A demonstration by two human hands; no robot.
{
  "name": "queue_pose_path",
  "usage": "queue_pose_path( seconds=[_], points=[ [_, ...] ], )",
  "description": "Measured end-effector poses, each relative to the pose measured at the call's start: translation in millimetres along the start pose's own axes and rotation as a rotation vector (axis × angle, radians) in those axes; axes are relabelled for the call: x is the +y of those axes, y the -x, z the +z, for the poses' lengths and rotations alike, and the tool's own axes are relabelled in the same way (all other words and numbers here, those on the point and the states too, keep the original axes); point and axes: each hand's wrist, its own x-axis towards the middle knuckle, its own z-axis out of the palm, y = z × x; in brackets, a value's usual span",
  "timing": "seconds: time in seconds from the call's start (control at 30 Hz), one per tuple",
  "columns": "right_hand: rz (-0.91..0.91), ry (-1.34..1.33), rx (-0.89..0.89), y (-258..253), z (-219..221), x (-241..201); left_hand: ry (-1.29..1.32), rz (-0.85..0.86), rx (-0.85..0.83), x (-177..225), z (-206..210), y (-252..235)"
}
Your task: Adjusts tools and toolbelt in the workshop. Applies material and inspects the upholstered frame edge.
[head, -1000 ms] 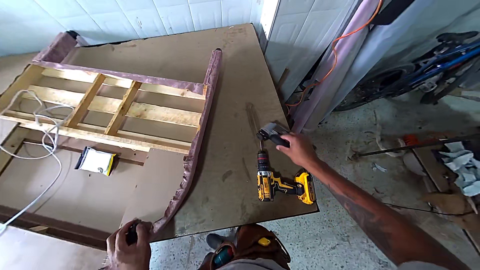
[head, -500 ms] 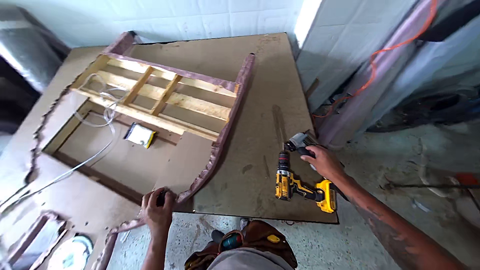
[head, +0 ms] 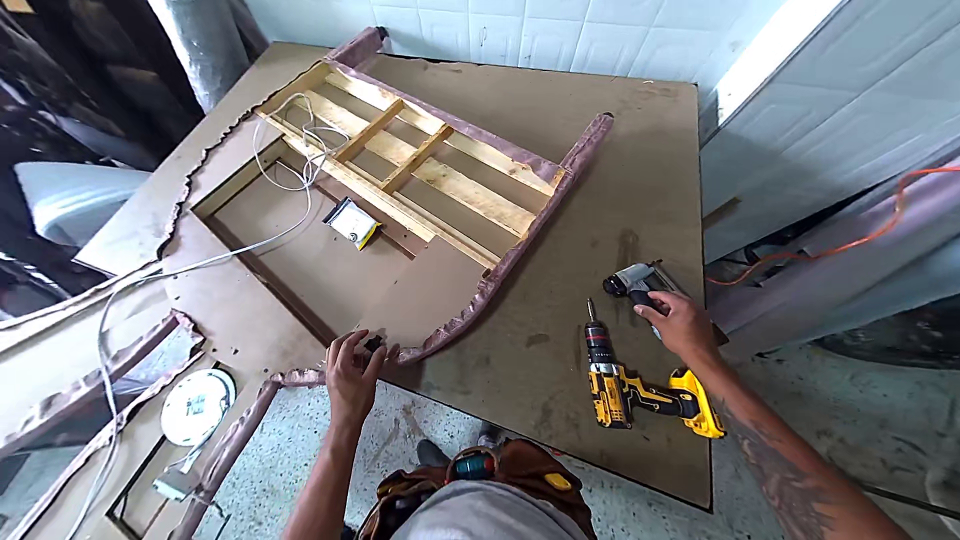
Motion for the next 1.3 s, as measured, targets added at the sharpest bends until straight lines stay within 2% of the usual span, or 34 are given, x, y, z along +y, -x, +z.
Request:
queue_pose_path(
  seconds=[0.27, 0.33, 0.43, 0.6, 0.77, 0.87, 0.97, 1.07, 1.17, 1.23, 1.3],
  points=[
    [-0.102, -0.124, 0.180, 30.7, -3.1, -30.5, 0.020, -0.136, 0.146, -12.6, -54.3, 54.0],
    [-0.122, -0.172, 0.226, 44.5, -2.3, -45.4, 0.043, -0.153, 0.117, -16.7, -70.7, 75.3],
    [-0.193, -0.306, 0.217, 72.2, 10.6, -85.9, 0.108, -0.186, -0.039, -16.9, -104.6, 120.7],
    [-0.403, -0.530, 0.003, 124.6, 45.8, -178.6, 0.179, -0.253, -0.374, -9.2, -151.3, 184.5],
    [-0.539, -0.615, -0.334, 178.2, 73.8, -250.4, 0.224, -0.313, -0.676, -5.0, -151.4, 223.0],
    [-0.595, -0.644, -0.443, 197.6, 75.9, -271.2, 0.348, -0.379, -0.637, -34.0, -155.8, 240.5],
    [-0.564, -0.629, -0.433, 204.4, 76.0, -278.5, 0.481, -0.481, -0.499, -76.4, -173.5, 252.3],
    [-0.493, -0.624, -0.387, 211.3, 79.5, -296.1, 0.303, -0.474, -0.547, -104.8, -192.6, 265.3],
    [-0.472, -0.647, -0.370, 229.7, 85.2, -340.2, 0.092, -0.436, -0.599, -127.8, -196.6, 266.9],
    [-0.550, -0.621, -0.439, 251.9, 92.0, -385.2, -0.026, -0.409, -0.572, -145.9, -203.2, 262.2],
    [-0.706, -0.551, -0.578, 275.8, 101.2, -431.5, -0.089, -0.376, -0.534, -160.2, -214.4, 254.8]
  ],
)
